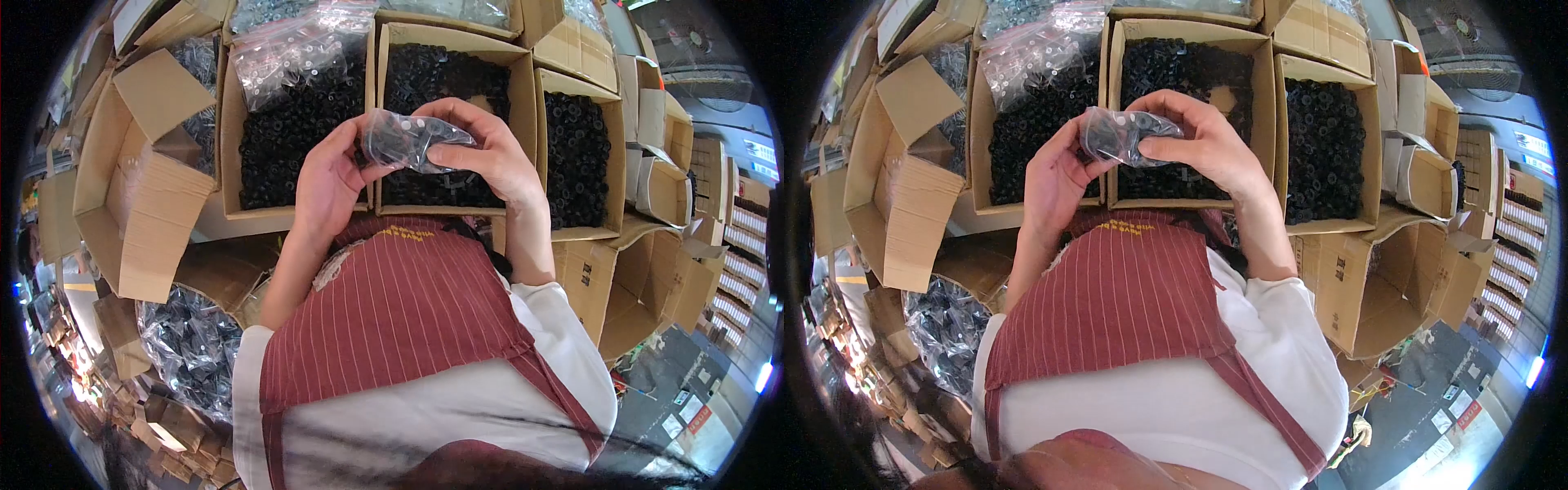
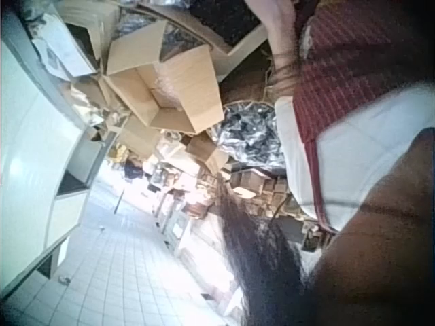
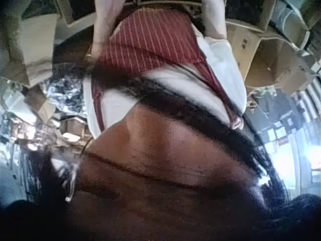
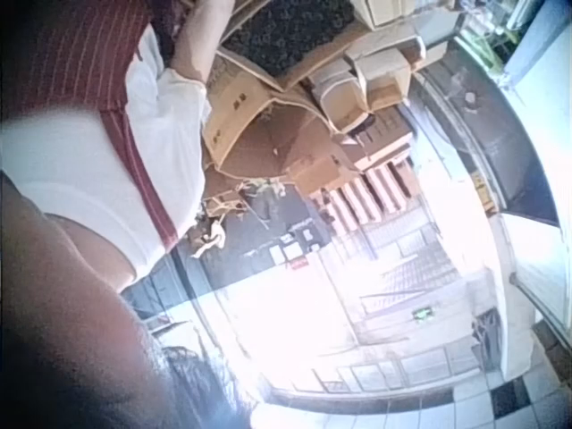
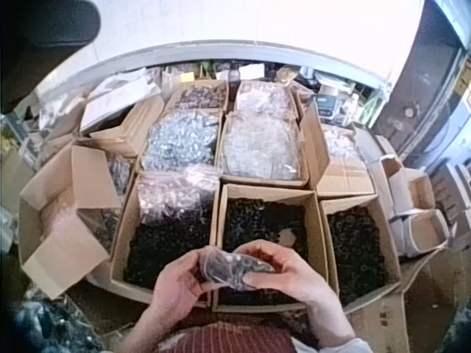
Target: Sorting small black plastic components from a large box into a small plastic bag.
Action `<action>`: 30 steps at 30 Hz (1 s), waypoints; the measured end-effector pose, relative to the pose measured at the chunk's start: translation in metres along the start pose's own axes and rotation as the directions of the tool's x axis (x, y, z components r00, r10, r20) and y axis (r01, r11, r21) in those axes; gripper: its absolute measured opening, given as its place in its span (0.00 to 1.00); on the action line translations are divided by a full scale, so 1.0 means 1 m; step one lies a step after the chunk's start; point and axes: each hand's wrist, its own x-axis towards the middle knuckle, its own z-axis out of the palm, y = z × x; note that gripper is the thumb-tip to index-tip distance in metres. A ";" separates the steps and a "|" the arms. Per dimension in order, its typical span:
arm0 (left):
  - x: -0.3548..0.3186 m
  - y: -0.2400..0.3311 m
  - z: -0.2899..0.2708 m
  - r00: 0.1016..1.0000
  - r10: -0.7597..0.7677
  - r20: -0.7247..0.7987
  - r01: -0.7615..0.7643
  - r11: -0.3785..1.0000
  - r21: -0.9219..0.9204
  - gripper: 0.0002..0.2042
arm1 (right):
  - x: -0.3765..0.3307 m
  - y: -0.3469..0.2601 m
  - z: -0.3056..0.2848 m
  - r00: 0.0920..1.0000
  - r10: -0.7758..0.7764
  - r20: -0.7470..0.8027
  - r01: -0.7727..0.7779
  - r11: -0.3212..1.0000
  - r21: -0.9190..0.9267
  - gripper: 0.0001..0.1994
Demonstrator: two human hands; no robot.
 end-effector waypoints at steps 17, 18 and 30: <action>0.005 -0.009 0.004 0.989 -0.137 0.063 0.138 0.990 -0.013 0.19 | -0.007 -0.009 0.005 0.993 0.000 0.120 -0.017 0.990 0.137 0.18; 0.004 -0.009 0.005 0.989 -0.139 0.046 0.140 0.990 -0.022 0.19 | -0.006 -0.009 0.005 0.993 0.002 0.121 -0.019 0.990 0.138 0.18; 0.004 -0.011 0.001 0.990 -0.139 -0.024 0.138 0.989 -0.055 0.17 | -0.006 -0.001 -0.005 0.997 0.065 0.037 -0.068 0.994 0.089 0.12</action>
